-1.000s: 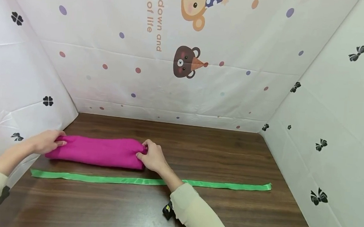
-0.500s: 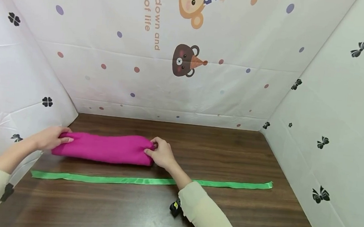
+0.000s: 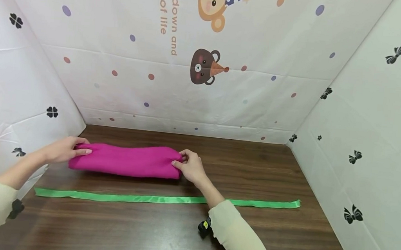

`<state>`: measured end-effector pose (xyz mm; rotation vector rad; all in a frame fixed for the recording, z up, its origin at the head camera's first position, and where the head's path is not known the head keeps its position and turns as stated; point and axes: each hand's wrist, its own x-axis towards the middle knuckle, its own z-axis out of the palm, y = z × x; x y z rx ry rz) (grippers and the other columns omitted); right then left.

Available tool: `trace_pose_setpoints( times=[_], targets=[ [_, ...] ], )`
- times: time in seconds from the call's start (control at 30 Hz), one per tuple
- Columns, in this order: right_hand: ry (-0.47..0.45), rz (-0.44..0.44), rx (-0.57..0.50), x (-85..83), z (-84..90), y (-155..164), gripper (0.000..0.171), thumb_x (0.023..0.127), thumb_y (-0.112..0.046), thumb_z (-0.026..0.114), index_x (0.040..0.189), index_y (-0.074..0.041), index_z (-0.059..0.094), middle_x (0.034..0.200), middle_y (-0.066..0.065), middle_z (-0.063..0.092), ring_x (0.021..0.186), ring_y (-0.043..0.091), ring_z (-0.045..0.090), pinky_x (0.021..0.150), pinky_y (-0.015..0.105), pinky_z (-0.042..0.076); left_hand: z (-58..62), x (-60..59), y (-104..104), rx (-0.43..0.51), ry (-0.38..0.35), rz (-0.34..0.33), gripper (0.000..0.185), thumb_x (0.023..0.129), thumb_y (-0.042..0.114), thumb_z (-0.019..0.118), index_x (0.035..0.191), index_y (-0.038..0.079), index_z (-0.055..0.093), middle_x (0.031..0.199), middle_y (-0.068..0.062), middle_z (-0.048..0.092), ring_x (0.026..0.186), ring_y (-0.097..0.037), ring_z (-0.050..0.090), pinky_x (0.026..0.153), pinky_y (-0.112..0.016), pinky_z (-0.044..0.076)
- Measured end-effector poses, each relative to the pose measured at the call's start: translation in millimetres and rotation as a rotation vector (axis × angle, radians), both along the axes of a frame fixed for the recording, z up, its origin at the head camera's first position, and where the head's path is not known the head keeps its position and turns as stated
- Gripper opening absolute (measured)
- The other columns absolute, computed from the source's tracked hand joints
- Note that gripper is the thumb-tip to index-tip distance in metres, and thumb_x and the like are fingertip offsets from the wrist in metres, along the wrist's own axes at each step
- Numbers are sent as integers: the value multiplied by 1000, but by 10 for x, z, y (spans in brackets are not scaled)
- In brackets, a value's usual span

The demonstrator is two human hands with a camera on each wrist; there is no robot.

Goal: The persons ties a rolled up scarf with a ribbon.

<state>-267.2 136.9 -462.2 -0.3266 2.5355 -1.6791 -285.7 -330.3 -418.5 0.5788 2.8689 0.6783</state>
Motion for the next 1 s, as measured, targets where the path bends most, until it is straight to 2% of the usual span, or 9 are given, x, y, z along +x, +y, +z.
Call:
trace_pose_setpoints(
  times=[0.27, 0.53, 0.8, 1.0],
  targets=[
    [3, -38, 17, -7, 10, 156, 29, 95, -15, 82, 119, -5, 70, 103, 8, 70, 91, 19, 68, 76, 30, 57, 41, 4, 139, 62, -17, -17, 32, 107, 30, 66, 117, 0, 71, 83, 3, 64, 82, -16, 57, 78, -38, 48],
    [8, -68, 29, -16, 41, 293, 29, 95, -13, 80, 121, -5, 69, 104, 8, 70, 91, 20, 66, 75, 29, 55, 43, 32, 286, 78, -5, -38, 27, 106, 28, 68, 115, 2, 71, 86, 3, 65, 84, -17, 57, 78, -37, 48],
    [5, -94, 27, -29, 23, 420, 30, 94, -11, 79, 122, -5, 69, 103, 9, 69, 90, 22, 62, 74, 30, 53, 40, 51, 431, 54, 54, -46, 25, 106, 29, 68, 114, 6, 70, 95, 1, 66, 89, -19, 58, 79, -40, 47],
    [6, -99, 27, -61, -11, 539, 30, 95, -8, 79, 122, -2, 68, 102, 10, 69, 91, 21, 63, 74, 28, 54, 18, 41, 548, 66, 33, -65, 24, 106, 29, 68, 113, 6, 68, 95, 0, 66, 89, -19, 58, 81, -40, 47]
  ],
)
